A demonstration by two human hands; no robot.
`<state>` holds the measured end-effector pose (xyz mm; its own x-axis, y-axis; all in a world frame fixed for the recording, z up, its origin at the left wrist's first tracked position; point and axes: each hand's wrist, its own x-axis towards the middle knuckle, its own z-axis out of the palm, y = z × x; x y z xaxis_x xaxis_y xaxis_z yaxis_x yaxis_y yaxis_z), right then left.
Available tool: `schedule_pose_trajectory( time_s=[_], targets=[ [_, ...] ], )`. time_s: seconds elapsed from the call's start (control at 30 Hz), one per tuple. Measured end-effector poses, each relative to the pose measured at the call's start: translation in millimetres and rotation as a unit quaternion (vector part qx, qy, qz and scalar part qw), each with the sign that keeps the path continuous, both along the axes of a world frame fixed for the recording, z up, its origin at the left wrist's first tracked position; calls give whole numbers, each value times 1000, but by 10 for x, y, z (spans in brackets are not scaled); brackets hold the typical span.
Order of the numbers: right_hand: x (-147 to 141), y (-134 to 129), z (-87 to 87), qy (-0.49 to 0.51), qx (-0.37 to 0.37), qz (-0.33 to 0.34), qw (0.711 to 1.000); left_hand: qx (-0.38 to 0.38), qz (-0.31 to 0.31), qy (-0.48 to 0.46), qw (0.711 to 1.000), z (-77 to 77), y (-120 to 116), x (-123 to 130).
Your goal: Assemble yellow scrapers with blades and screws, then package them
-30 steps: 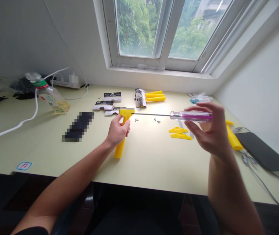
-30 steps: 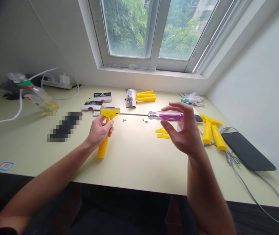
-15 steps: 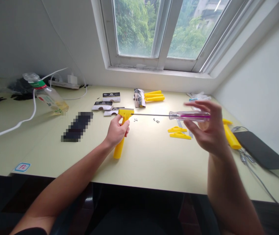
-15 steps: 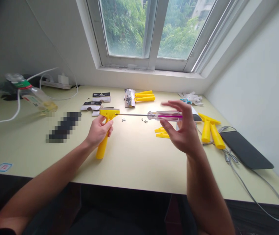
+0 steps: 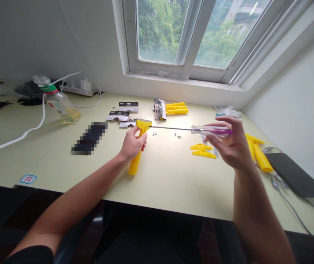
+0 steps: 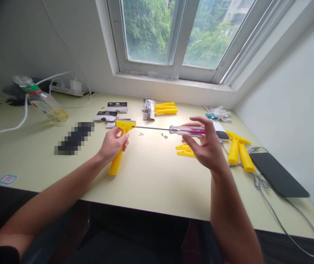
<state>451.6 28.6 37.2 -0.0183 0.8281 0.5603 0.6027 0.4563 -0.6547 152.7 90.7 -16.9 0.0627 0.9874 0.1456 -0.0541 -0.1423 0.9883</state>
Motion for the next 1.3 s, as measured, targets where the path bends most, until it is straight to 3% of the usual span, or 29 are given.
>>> schedule_pose_trajectory(
  time_s=[0.2, 0.33, 0.47, 0.53, 0.6, 0.73, 0.83, 0.93, 1.0, 1.1, 1.2, 1.3],
  targets=[
    [-44, -12, 6, 17, 12, 23, 1000, -1, 4, -9, 1000, 11, 6, -10],
    [-36, -21, 13, -20, -9, -17, 1000, -12, -7, -21, 1000, 14, 36, -16],
    [-32, 15, -3, 60, -15, 5, 998, -14, 26, -28, 999, 56, 72, -40],
    [-43, 49, -18, 110, 1, -19, 994, -18, 53, -53, 997, 104, 82, -64],
    [-64, 84, -43, 147, -7, -36, 989, -28, 43, -104, 993, 165, 79, -95],
    [-149, 132, -125, 153, -110, 38, 981, -60, -73, -183, 979, 265, 27, -136],
    [-233, 123, -167, 91, -188, 79, 975, -61, -134, -197, 969, 286, -32, -131],
    [-280, 89, -152, -46, -246, 84, 965, -47, -162, -194, 966, 276, -69, -119],
    [-274, 68, -116, -118, -300, 118, 939, -35, -173, -190, 966, 262, -75, -120],
    [-227, 55, -58, -115, -342, 157, 919, -25, -171, -179, 969, 241, -72, -127],
    [-192, 49, -40, 0, -266, 89, 960, -20, -172, -157, 972, 223, -78, -119],
    [-218, 9, -45, 83, -116, -6, 990, -24, -182, -120, 976, 202, -95, -88]
  ],
)
